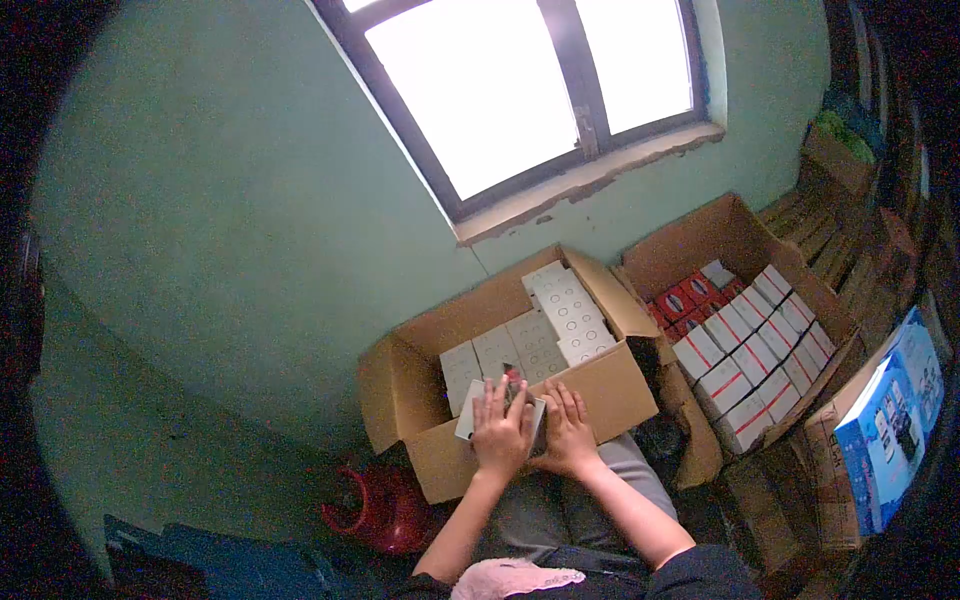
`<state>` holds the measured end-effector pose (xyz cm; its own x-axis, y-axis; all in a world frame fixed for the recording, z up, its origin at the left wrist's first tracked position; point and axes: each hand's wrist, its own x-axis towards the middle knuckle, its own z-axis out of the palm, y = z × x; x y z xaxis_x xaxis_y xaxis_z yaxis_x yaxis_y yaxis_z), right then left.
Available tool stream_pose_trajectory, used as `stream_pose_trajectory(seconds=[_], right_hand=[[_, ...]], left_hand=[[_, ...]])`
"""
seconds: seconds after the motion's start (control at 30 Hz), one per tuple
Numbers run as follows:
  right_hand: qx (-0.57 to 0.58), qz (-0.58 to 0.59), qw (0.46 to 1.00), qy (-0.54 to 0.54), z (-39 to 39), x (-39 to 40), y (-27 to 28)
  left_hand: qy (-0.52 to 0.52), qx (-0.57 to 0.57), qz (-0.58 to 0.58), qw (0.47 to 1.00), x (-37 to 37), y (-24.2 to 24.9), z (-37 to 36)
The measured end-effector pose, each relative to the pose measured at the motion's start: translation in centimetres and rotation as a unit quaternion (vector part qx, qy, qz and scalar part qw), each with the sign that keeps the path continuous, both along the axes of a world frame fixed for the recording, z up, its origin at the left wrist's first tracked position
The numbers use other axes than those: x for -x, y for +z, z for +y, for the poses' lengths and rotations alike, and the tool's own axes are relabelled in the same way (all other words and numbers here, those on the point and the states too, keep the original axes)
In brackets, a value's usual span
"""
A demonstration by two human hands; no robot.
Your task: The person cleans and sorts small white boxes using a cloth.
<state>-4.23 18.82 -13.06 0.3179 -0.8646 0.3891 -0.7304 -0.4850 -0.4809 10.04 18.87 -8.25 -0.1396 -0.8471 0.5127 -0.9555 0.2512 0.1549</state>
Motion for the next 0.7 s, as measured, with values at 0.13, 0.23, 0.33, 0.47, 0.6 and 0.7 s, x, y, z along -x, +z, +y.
stream_pose_trajectory(seconds=[0.13,0.23,0.33,0.47,0.6,0.7], right_hand=[[0.029,0.042,0.999,-0.019,-0.2,-0.2,-1.2],[0.015,0.023,1.0,-0.007,-0.1,0.1,-1.1],[0.025,0.028,0.999,-0.011,-0.2,-0.1,-1.2],[0.01,-0.002,1.0,0.002,0.0,0.1,-0.5],[-0.007,-0.004,1.0,0.001,0.2,0.1,0.6],[-0.019,-0.014,1.0,0.015,0.3,0.3,1.3]], left_hand=[[-0.07,-0.016,-0.017,0.997,1.0,-0.5,2.0],[-0.099,-0.007,-0.013,0.995,0.4,-0.7,2.4],[-0.133,-0.023,-0.035,0.99,-0.9,-0.4,2.7],[-0.146,-0.009,-0.068,0.987,-2.6,-0.7,3.2],[-0.109,-0.006,0.007,0.994,-3.6,-1.4,3.5],[-0.033,0.01,0.037,0.999,-3.5,-1.1,3.3]])
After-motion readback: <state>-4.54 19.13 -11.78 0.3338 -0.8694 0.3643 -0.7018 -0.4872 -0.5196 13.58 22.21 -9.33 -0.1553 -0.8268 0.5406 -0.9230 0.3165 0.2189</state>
